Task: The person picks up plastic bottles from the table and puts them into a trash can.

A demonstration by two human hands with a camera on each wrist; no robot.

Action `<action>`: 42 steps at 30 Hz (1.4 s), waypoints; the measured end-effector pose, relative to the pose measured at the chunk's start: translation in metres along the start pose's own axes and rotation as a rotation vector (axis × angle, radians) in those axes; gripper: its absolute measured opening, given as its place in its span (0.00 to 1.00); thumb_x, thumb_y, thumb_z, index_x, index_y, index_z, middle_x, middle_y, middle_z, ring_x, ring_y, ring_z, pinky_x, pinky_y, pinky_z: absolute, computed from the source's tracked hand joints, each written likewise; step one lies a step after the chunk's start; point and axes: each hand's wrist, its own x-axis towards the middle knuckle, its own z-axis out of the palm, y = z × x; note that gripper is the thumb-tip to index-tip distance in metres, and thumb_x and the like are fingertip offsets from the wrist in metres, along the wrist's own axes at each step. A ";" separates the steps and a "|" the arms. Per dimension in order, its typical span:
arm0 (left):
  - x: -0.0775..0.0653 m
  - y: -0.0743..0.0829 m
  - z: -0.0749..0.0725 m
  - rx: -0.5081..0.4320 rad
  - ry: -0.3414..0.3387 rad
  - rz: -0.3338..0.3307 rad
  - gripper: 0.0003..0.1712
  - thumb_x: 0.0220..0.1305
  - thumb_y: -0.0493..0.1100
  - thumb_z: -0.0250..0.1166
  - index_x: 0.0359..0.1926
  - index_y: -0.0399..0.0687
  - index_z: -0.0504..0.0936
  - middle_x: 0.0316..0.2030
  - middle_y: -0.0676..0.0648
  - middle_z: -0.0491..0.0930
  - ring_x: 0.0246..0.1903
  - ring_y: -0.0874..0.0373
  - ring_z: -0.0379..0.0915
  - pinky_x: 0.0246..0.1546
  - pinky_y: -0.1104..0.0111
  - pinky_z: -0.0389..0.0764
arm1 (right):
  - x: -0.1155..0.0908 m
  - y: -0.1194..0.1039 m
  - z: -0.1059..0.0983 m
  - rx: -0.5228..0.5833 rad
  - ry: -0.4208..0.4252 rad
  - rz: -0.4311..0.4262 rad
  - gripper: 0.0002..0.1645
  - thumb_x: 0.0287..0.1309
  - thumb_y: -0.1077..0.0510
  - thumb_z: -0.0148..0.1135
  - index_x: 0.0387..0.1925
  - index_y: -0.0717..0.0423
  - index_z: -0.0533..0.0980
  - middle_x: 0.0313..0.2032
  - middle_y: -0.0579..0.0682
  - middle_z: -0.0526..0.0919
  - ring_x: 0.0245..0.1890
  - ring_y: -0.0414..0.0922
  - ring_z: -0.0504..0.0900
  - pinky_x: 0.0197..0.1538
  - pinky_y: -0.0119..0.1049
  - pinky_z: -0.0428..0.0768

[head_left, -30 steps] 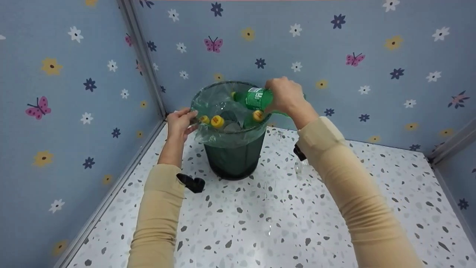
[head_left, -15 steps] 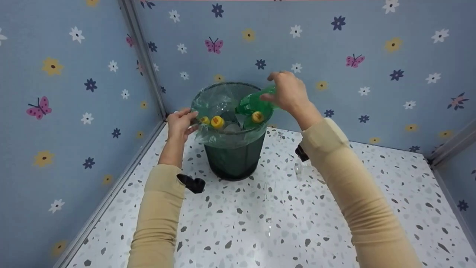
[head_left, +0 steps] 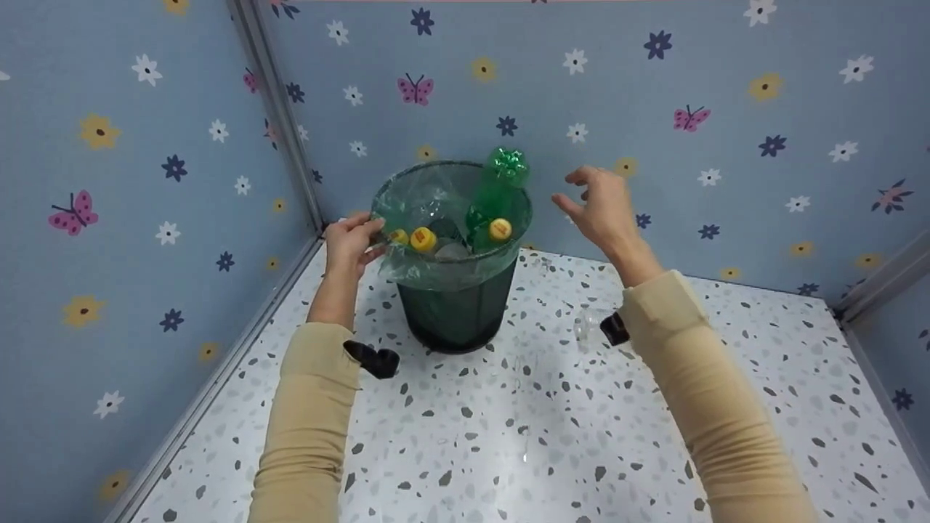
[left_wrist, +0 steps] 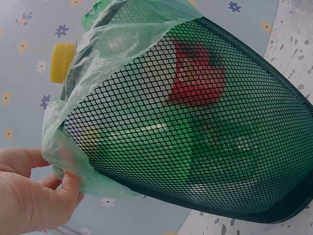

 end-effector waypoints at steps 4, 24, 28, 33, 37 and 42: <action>0.119 -0.064 -0.017 -0.088 -0.050 0.078 0.26 0.48 0.45 0.69 0.51 0.54 0.76 0.44 0.48 0.71 0.36 0.54 0.72 0.34 0.61 0.79 | -0.011 0.025 0.007 0.015 -0.009 -0.003 0.19 0.53 0.56 0.61 0.45 0.65 0.74 0.44 0.60 0.76 0.40 0.54 0.75 0.44 0.44 0.75; 0.117 -0.059 -0.018 -0.053 -0.023 0.025 0.28 0.46 0.44 0.70 0.52 0.62 0.75 0.51 0.55 0.69 0.42 0.58 0.72 0.37 0.60 0.78 | -0.066 0.133 0.046 -0.033 -0.209 0.008 0.23 0.52 0.60 0.61 0.49 0.69 0.70 0.47 0.66 0.73 0.43 0.59 0.73 0.45 0.51 0.72; 0.106 -0.056 -0.017 -0.061 -0.033 0.043 0.29 0.45 0.45 0.71 0.52 0.62 0.75 0.53 0.57 0.67 0.44 0.58 0.71 0.38 0.62 0.78 | -0.075 0.152 0.052 -0.087 -0.282 0.028 0.27 0.51 0.61 0.62 0.52 0.70 0.67 0.50 0.68 0.69 0.47 0.62 0.70 0.49 0.53 0.69; 0.107 -0.056 -0.018 -0.081 -0.048 0.040 0.30 0.46 0.43 0.70 0.53 0.62 0.73 0.55 0.57 0.66 0.45 0.59 0.70 0.37 0.63 0.78 | -0.083 0.169 0.058 -0.145 -0.346 0.058 0.33 0.47 0.63 0.65 0.55 0.70 0.65 0.53 0.70 0.65 0.51 0.63 0.66 0.53 0.55 0.65; 0.118 -0.061 -0.018 -0.063 -0.035 0.051 0.31 0.45 0.43 0.71 0.53 0.59 0.74 0.49 0.53 0.69 0.40 0.55 0.72 0.33 0.61 0.79 | -0.089 0.178 0.062 -0.207 -0.382 0.069 0.37 0.43 0.65 0.67 0.57 0.69 0.63 0.55 0.70 0.63 0.53 0.64 0.63 0.52 0.59 0.63; 0.120 -0.062 -0.020 -0.062 -0.042 0.046 0.30 0.46 0.43 0.70 0.54 0.59 0.73 0.47 0.52 0.70 0.39 0.53 0.72 0.33 0.62 0.79 | -0.095 0.190 0.070 -0.314 -0.403 0.051 0.42 0.40 0.66 0.69 0.59 0.68 0.61 0.57 0.70 0.59 0.56 0.65 0.58 0.52 0.65 0.58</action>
